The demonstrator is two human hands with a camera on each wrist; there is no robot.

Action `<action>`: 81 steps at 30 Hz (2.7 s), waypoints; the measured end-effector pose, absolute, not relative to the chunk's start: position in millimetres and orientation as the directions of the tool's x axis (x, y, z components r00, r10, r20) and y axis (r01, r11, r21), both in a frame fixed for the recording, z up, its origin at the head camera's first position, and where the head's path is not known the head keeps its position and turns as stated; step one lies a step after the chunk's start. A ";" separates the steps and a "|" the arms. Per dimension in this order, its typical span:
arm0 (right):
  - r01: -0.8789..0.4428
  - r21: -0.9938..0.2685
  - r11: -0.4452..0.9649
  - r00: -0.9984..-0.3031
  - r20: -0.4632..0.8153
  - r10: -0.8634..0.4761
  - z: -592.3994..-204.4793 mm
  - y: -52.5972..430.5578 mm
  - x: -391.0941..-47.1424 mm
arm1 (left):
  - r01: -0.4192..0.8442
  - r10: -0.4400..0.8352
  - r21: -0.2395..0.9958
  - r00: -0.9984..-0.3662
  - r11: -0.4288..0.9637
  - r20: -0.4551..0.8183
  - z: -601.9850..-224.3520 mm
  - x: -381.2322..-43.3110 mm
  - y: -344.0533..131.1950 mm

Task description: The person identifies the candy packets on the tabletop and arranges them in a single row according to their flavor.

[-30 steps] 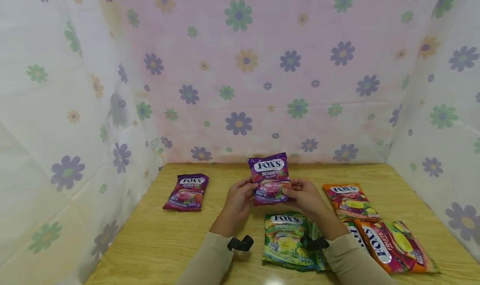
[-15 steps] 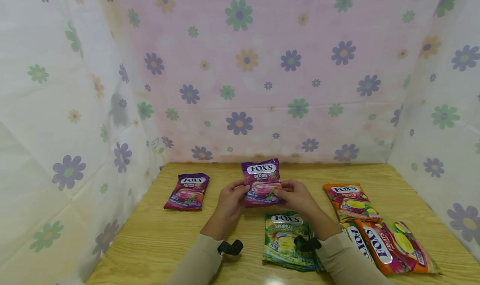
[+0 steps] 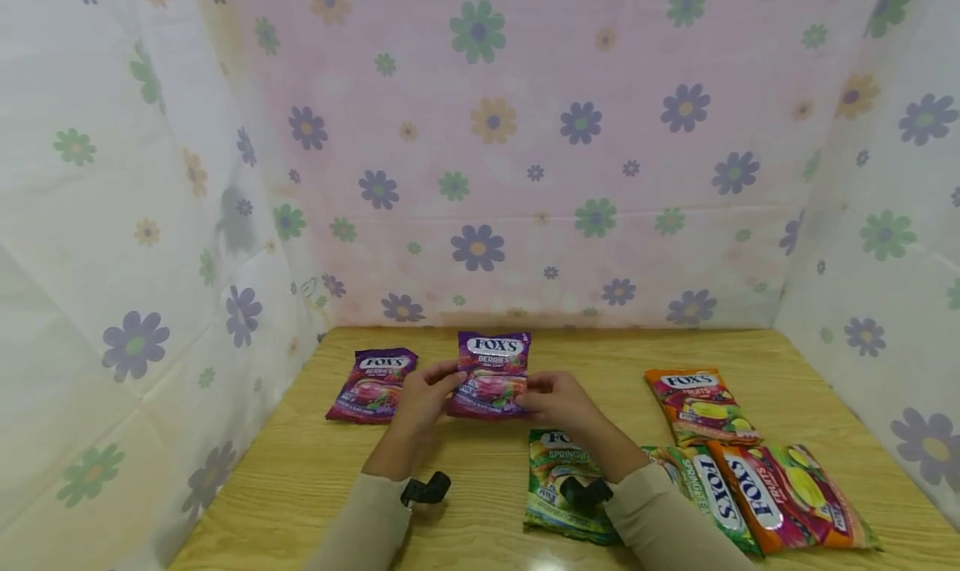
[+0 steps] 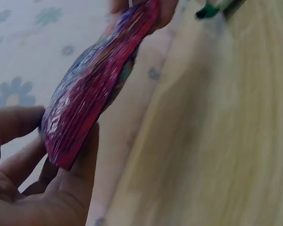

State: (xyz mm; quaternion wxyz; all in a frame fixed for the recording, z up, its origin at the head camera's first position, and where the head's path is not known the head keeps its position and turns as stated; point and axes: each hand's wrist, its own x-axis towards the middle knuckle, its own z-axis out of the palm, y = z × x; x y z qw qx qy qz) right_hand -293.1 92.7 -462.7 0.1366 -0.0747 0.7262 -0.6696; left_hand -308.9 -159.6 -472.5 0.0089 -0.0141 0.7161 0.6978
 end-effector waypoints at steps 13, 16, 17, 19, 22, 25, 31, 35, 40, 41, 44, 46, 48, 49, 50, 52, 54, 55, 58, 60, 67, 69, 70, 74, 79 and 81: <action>0.051 -0.998 0.040 -0.930 -0.062 -0.362 -465.1 53.3 -295.9 | -0.139 -0.003 0.990 -0.990 -0.019 -0.139 -464.2 -317.4 -213.5; 0.068 -0.998 0.013 -0.933 -0.069 -0.354 -466.1 43.5 -296.5 | -0.142 -0.028 0.990 -0.989 0.011 -0.142 -465.6 -318.4 -221.2; 0.077 -0.997 0.004 -0.935 -0.074 -0.346 -466.6 40.5 -296.8 | -0.142 -0.036 0.990 -0.989 0.018 -0.141 -465.7 -318.2 -223.0; 0.078 -0.997 -0.006 -0.940 -0.071 -0.334 -467.8 35.1 -296.5 | -0.142 -0.047 0.990 -0.989 0.011 -0.141 -466.1 -318.7 -226.6; 0.075 -0.997 -0.012 -0.945 -0.067 -0.319 -470.0 28.7 -294.8 | -0.146 -0.063 0.989 -0.988 0.032 -0.144 -466.1 -319.1 -231.2; 0.105 -0.994 -0.041 -0.946 -0.087 -0.312 -475.1 23.6 -293.4 | -0.158 -0.088 0.986 -0.984 0.058 -0.153 -466.2 -319.6 -235.5; 0.166 -0.976 -0.144 -0.944 -0.114 -0.311 -486.1 15.9 -292.1 | -0.168 -0.123 0.981 -0.980 0.102 -0.155 -467.4 -319.0 -241.6; 0.167 -0.971 -0.171 -0.940 -0.105 -0.325 -488.4 13.7 -290.1 | -0.182 -0.144 0.979 -0.975 0.088 -0.169 -469.7 -320.3 -242.8; 0.188 -0.959 -0.212 -0.932 -0.105 -0.348 -491.0 14.3 -290.2 | -0.183 -0.153 0.979 -0.974 0.090 -0.168 -473.3 -321.1 -243.8; 0.195 -0.956 -0.221 -0.930 -0.108 -0.351 -491.7 14.8 -290.3 | -0.181 -0.155 0.979 -0.974 0.088 -0.166 -474.4 -321.3 -244.0; 0.206 -0.950 -0.236 -0.924 -0.109 -0.366 -493.1 16.2 -289.7 | -0.186 -0.155 0.980 -0.973 0.068 -0.174 -478.0 -321.1 -244.0; 0.215 -0.946 -0.242 -0.921 -0.113 -0.374 -493.7 17.3 -289.1 | -0.188 -0.161 0.980 -0.971 0.058 -0.177 -480.5 -321.3 -243.3; 0.218 -0.945 -0.243 -0.919 -0.115 -0.378 -493.6 18.1 -288.1 | -0.190 -0.162 0.981 -0.970 0.046 -0.180 -482.7 -321.5 -242.4; 0.221 -0.944 -0.245 -0.919 -0.118 -0.376 -493.7 18.4 -287.7 | -0.191 -0.163 0.980 -0.970 0.051 -0.181 -483.8 -321.3 -242.1; 0.223 -0.944 -0.245 -0.920 -0.120 -0.374 -494.1 18.7 -287.2 | -0.194 -0.166 0.980 -0.969 0.050 -0.184 -484.7 -321.2 -241.8; 0.227 -0.943 -0.243 -0.922 -0.128 -0.366 -494.8 18.9 -286.6 | -0.208 -0.175 0.977 -0.965 0.055 -0.196 -486.7 -321.0 -241.5; 0.234 -0.943 -0.237 -0.923 -0.139 -0.358 -495.4 18.8 -285.9 | -0.223 -0.181 0.973 -0.961 0.065 -0.209 -488.4 -320.2 -241.7; 0.238 -0.943 -0.234 -0.923 -0.144 -0.356 -495.7 18.8 -285.7 | -0.225 -0.181 0.972 -0.961 0.068 -0.209 -489.1 -320.0 -241.7; 0.240 -0.945 -0.223 -0.922 -0.149 -0.357 -494.6 18.4 -285.0 | -0.212 -0.186 0.975 -0.963 0.064 -0.197 -489.7 -320.0 -241.5; 0.235 -0.948 -0.216 -0.921 -0.146 -0.361 -493.0 18.2 -284.6 | -0.194 -0.191 0.978 -0.965 0.070 -0.178 -489.1 -320.2 -241.0; 0.219 -0.957 -0.192 -0.917 -0.135 -0.375 -489.2 17.6 -284.7 | -0.156 -0.217 0.983 -0.967 0.096 -0.132 -487.8 -323.5 -239.2; 0.216 -0.959 -0.185 -0.918 -0.135 -0.373 -489.2 17.2 -285.2 | -0.148 -0.219 0.984 -0.968 0.094 -0.125 -488.6 -324.2 -239.5; 0.214 -0.960 -0.183 -0.919 -0.134 -0.371 -489.3 16.9 -285.4 | -0.145 -0.219 0.985 -0.968 0.093 -0.122 -489.1 -324.3 -239.6; 0.210 -0.962 -0.176 -0.920 -0.134 -0.368 -490.9 15.6 -285.9 | -0.128 -0.214 0.988 -0.971 0.087 -0.107 -491.9 -324.0 -240.1; 0.207 -0.964 -0.167 -0.918 -0.133 -0.374 -491.6 13.4 -285.5 | -0.130 -0.219 0.988 -0.969 0.079 -0.110 -494.1 -323.6 -241.1; 0.204 -0.965 -0.163 -0.919 -0.131 -0.372 -491.3 12.7 -285.7 | -0.133 -0.227 0.987 -0.968 0.084 -0.111 -493.9 -323.7 -240.9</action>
